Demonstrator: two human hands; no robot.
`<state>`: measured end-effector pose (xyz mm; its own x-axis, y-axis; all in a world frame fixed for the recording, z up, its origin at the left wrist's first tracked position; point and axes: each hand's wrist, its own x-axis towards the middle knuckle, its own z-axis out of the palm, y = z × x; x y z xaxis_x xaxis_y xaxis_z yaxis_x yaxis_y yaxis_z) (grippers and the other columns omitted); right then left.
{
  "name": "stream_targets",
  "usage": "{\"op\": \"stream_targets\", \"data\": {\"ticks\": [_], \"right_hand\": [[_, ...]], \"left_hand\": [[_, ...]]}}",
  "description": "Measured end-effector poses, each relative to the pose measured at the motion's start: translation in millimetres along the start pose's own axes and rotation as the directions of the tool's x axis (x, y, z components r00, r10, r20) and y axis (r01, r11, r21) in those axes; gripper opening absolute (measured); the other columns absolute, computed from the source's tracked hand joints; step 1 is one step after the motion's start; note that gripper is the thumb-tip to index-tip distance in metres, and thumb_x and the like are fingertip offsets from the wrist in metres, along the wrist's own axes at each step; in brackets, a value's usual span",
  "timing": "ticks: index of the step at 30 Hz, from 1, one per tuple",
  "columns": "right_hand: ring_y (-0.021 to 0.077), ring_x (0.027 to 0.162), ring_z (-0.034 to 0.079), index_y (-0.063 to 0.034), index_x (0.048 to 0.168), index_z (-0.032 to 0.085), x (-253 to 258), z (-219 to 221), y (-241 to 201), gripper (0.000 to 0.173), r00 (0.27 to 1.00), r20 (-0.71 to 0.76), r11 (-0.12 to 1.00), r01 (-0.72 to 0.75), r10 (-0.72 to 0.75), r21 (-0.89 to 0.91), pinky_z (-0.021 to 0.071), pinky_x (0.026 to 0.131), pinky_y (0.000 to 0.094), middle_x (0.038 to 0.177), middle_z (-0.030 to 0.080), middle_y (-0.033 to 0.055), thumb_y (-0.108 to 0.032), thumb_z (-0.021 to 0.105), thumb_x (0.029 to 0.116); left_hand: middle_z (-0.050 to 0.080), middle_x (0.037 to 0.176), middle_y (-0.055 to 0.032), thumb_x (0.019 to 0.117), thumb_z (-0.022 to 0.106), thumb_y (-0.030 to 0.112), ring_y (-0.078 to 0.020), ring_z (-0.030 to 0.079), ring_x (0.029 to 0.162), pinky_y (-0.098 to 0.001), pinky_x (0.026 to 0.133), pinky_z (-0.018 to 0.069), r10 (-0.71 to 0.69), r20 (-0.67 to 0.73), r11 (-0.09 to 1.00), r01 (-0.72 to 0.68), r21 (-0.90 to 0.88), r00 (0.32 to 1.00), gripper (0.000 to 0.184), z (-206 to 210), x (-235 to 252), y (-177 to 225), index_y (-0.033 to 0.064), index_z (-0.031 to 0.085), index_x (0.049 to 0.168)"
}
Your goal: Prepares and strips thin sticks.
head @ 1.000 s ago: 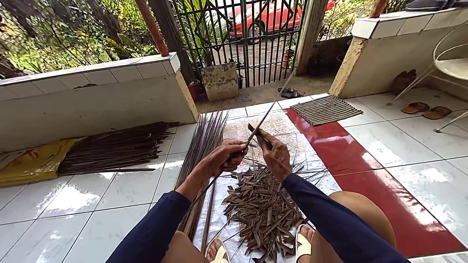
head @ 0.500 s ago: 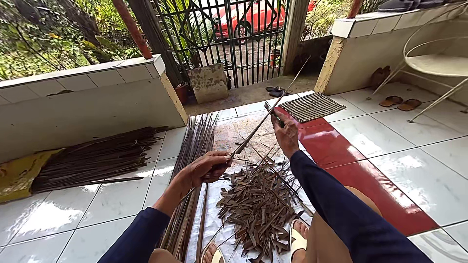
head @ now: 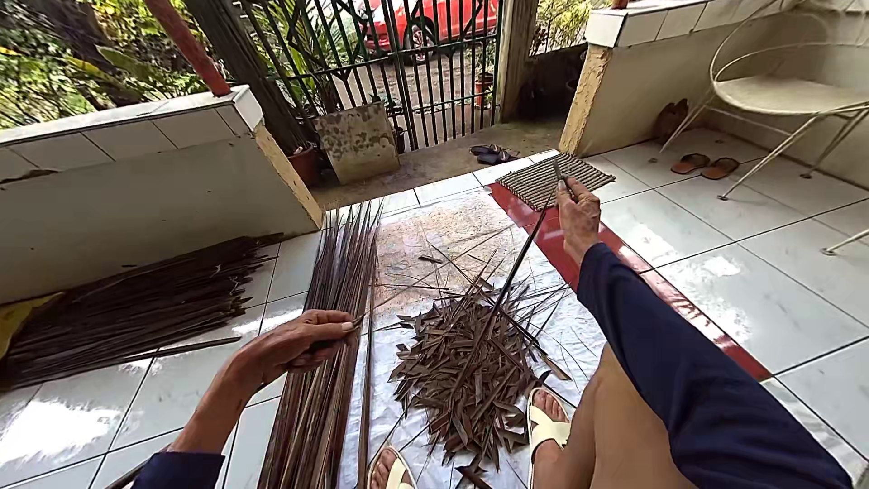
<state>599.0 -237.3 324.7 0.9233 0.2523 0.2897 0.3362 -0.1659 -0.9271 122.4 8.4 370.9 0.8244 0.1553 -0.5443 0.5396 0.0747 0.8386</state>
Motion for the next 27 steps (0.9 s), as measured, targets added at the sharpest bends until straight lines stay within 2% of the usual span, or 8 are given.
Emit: {"op": "stream_targets", "data": {"ticks": [4,8,10,12,15,18,22,27], "right_hand": [[0.0304,0.101,0.065,-0.0104,0.141,0.062,-3.0,-1.6,9.6,0.042,0.998,0.045,0.997,-0.048,0.051,-0.066,0.0498,0.092,0.0539,0.122,0.068,0.0178,-0.035,0.049,0.1087],[0.0305,0.095,0.067,-0.0114,0.142,0.059,-54.9,34.5,-26.1,0.043,0.919,0.392,0.995,0.078,-0.046,-0.065,0.0538,0.088,0.0549,0.115,0.069,0.0183,-0.035,0.047,0.1090],[0.0265,0.073,0.062,-0.0158,0.141,0.063,-94.4,60.3,-45.6,0.039,0.856,0.501,0.987,0.158,-0.128,-0.017,0.0527,0.071,0.0513,0.090,0.068,0.0142,-0.032,0.049,0.1081],[0.0210,0.062,0.057,-0.0219,0.140,0.064,-135.0,79.0,-60.8,0.037,0.795,0.579,0.981,0.186,-0.180,0.049,0.0502,0.061,0.0464,0.079,0.064,0.0079,-0.033,0.052,0.1075],[0.0170,0.064,0.056,-0.0280,0.141,0.064,-178.7,93.5,-77.0,0.036,0.707,0.680,0.981,0.156,-0.195,0.120,0.0507,0.062,0.0418,0.080,0.064,0.0038,-0.037,0.053,0.1070],[0.0134,0.067,0.057,-0.0327,0.140,0.064,-194.6,102.4,-82.4,0.038,0.663,0.724,0.981,0.144,-0.191,0.127,0.0508,0.067,0.0386,0.082,0.065,0.0005,-0.044,0.052,0.1064],[0.0112,0.080,0.063,-0.0341,0.139,0.065,-193.5,107.7,-78.9,0.039,0.666,0.718,0.979,0.161,-0.201,0.125,0.0532,0.077,0.0382,0.102,0.072,-0.0016,-0.047,0.050,0.1064],[0.0114,0.084,0.065,-0.0403,0.138,0.065,-191.7,102.6,-76.5,0.036,0.723,0.663,0.979,0.178,-0.198,0.098,0.0537,0.080,0.0430,0.107,0.073,-0.0051,-0.049,0.052,0.1056]], "left_hand": [[0.041,0.058,0.0056,0.1082,0.046,0.028,-0.0019,0.031,0.039,-0.0166,0.034,0.0275,0.028,-0.160,0.996,-0.041,-0.077,0.987,0.025,-27.2,-14.4,-17.5,0.0127,0.066,0.103],[0.041,0.060,0.0063,0.1093,0.044,0.028,-0.0016,0.031,0.040,-0.0159,0.036,0.0270,0.104,-0.189,0.989,-0.121,-0.079,0.976,0.027,-19.9,-11.1,-4.6,0.0116,0.065,0.106],[0.042,0.060,0.0061,0.1095,0.045,0.028,-0.0018,0.032,0.040,-0.0159,0.036,0.0277,0.138,-0.192,0.986,-0.152,-0.062,0.972,0.027,-9.2,-2.0,6.6,0.0107,0.065,0.106],[0.042,0.061,0.0057,0.1102,0.045,0.028,-0.0019,0.032,0.041,-0.0158,0.037,0.0279,0.162,-0.195,0.982,-0.178,-0.066,0.967,0.027,0.9,8.6,17.1,0.0101,0.065,0.106],[0.042,0.060,0.0048,0.1106,0.044,0.028,-0.0023,0.033,0.041,-0.0160,0.037,0.0286,0.205,-0.169,0.973,-0.219,-0.071,0.964,0.029,11.7,24.8,30.0,0.0094,0.065,0.107],[0.041,0.060,0.0047,0.1108,0.043,0.028,-0.0024,0.032,0.040,-0.0161,0.037,0.0282,0.214,-0.125,0.970,-0.226,-0.092,0.969,0.029,22.0,36.9,40.5,0.0092,0.065,0.107],[0.041,0.059,0.0048,0.1113,0.042,0.028,-0.0022,0.032,0.040,-0.0160,0.036,0.0277,0.218,-0.085,0.968,-0.226,-0.107,0.972,0.029,31.8,45.8,48.8,0.0090,0.064,0.107],[0.041,0.060,0.0050,0.1110,0.042,0.028,-0.0020,0.032,0.041,-0.0159,0.036,0.0275,0.222,-0.061,0.964,-0.228,-0.135,0.973,0.029,37.7,49.5,48.6,0.0089,0.064,0.108]]}}
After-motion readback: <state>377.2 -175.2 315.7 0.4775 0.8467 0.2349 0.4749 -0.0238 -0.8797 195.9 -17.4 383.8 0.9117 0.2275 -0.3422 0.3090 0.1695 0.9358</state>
